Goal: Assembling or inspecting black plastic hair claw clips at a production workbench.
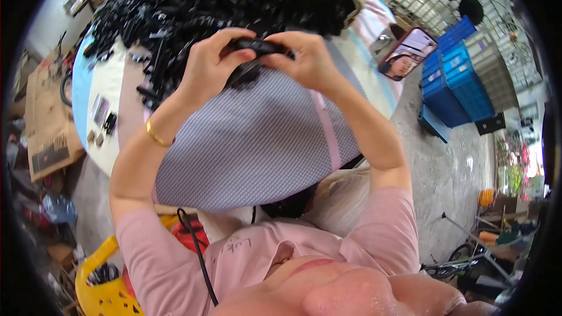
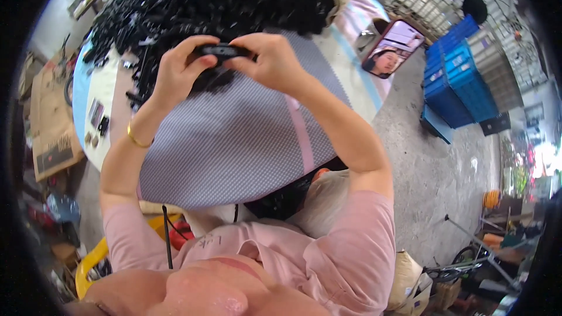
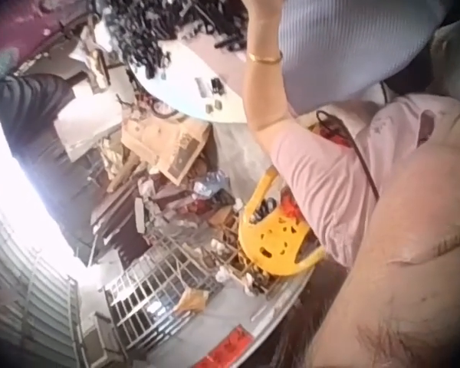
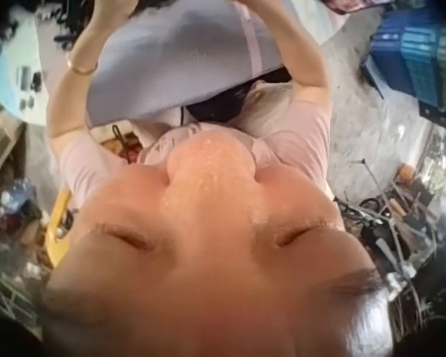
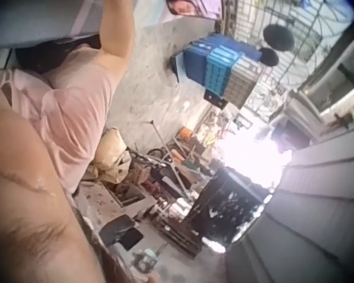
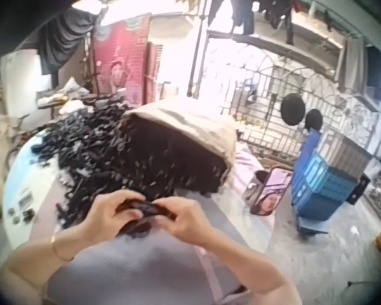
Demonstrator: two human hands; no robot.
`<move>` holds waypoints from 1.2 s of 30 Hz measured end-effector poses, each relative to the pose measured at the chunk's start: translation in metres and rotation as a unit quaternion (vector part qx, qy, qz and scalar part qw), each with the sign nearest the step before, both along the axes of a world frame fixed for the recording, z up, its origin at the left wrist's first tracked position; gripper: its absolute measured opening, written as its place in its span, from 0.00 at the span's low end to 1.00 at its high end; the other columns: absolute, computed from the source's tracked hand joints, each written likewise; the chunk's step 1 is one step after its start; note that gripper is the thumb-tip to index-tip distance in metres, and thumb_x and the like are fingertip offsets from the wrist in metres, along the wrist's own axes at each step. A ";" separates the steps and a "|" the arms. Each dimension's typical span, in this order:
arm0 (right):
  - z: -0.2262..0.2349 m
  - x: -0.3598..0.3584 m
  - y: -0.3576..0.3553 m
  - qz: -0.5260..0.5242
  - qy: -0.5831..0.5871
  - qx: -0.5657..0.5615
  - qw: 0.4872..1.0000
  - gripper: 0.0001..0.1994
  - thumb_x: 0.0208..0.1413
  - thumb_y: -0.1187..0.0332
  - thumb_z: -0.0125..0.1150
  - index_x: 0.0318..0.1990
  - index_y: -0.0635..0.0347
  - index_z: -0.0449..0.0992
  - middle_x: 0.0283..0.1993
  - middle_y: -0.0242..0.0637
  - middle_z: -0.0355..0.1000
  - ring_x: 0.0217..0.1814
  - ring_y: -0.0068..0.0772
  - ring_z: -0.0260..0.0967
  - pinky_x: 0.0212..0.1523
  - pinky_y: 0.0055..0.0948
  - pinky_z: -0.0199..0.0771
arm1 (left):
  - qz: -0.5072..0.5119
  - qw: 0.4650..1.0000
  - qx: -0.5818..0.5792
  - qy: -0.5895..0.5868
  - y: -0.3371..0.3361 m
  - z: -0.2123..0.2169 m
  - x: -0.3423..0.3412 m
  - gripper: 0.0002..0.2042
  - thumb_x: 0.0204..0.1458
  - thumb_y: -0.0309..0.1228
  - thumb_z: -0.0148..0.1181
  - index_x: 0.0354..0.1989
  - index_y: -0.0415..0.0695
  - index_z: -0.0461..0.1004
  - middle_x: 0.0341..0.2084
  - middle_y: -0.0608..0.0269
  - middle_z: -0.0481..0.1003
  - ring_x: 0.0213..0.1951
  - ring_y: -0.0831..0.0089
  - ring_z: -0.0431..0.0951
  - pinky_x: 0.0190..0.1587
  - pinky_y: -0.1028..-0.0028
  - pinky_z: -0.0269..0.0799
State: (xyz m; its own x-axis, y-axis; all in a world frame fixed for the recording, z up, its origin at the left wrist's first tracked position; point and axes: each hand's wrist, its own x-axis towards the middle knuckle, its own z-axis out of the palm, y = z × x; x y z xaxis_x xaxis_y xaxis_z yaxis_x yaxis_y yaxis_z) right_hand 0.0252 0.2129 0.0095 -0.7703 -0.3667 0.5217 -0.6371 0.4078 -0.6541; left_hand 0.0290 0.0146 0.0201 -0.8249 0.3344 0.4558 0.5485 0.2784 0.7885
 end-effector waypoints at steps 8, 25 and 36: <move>0.005 -0.036 0.039 0.053 -0.181 -0.191 0.963 0.20 0.59 0.55 0.48 0.47 0.64 0.71 0.42 0.37 0.73 0.37 0.22 0.71 0.41 0.20 0.71 | -0.181 0.948 0.061 -0.255 0.005 -0.020 0.011 0.13 0.46 0.26 0.60 0.41 0.36 0.74 0.29 0.64 0.75 0.28 0.82 0.72 0.34 0.84 0.69; -0.053 -0.093 0.060 -0.254 0.221 0.182 0.924 0.15 0.50 0.69 0.55 0.46 0.60 0.71 0.45 0.42 0.69 0.44 0.43 0.67 0.44 0.34 0.68 | 0.030 0.936 -0.317 0.149 0.015 -0.050 0.011 0.22 0.45 0.24 0.58 0.50 0.35 0.64 0.34 0.56 0.71 0.38 0.64 0.70 0.44 0.71 0.68; -0.049 -0.104 0.038 -0.341 0.188 0.342 0.855 0.14 0.45 0.59 0.60 0.36 0.58 0.76 0.44 0.37 0.67 0.43 0.40 0.67 0.38 0.37 0.72 | -0.078 0.954 0.113 -0.266 0.010 -0.042 -0.001 0.23 0.46 0.24 0.59 0.52 0.37 0.61 0.37 0.60 0.70 0.39 0.75 0.73 0.44 0.76 0.71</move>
State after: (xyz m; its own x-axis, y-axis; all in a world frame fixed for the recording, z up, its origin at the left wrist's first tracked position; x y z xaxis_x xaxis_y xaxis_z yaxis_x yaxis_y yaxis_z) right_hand -0.0788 0.2513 -0.0394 -0.7519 -0.2171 0.6225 -0.2114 0.9738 0.0842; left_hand 0.0276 0.0243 -0.0222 -0.9078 0.4150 0.0609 0.0741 0.0157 0.9971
